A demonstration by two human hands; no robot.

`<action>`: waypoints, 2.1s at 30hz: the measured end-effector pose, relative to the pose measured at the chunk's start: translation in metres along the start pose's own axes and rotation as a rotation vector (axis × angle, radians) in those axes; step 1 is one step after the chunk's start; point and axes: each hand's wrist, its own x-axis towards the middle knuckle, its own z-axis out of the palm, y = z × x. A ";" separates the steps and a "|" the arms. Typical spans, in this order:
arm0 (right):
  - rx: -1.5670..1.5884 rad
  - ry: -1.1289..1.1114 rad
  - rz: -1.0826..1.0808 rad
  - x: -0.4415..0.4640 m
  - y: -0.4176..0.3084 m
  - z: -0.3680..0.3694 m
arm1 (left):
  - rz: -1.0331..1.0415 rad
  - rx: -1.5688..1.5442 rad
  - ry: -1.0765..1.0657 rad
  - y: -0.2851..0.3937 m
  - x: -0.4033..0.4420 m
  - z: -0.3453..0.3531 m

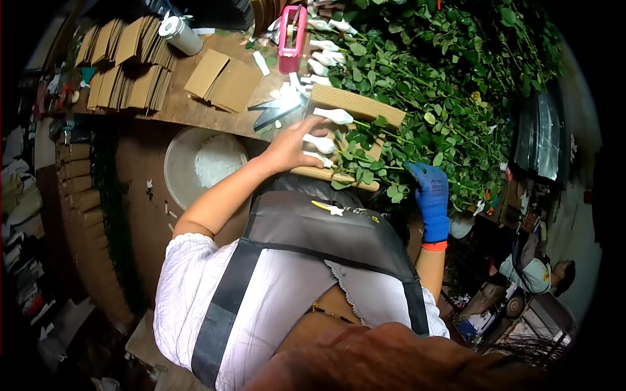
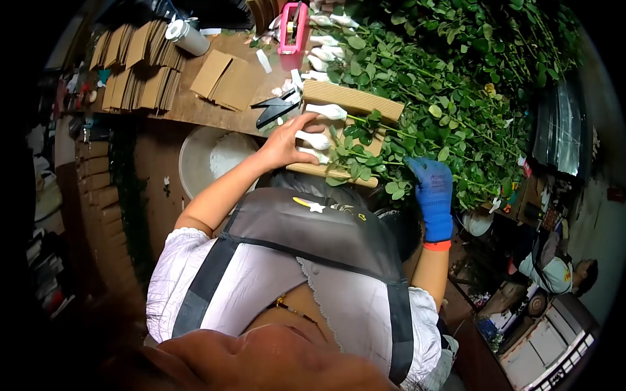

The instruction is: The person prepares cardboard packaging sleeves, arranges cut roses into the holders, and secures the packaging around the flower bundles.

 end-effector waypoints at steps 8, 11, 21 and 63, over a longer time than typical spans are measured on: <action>-0.065 -0.101 -0.004 0.003 -0.006 0.019 | 0.138 0.034 -0.006 -0.008 0.000 0.003; -0.102 -0.072 0.095 0.012 -0.020 -0.023 | 0.104 0.077 -0.044 -0.001 0.001 -0.001; 0.007 0.153 0.128 0.054 0.032 0.069 | 0.202 0.271 0.067 0.001 0.012 0.006; -0.329 0.616 0.518 0.341 0.256 -0.067 | -0.045 -0.058 -0.031 0.019 0.018 0.001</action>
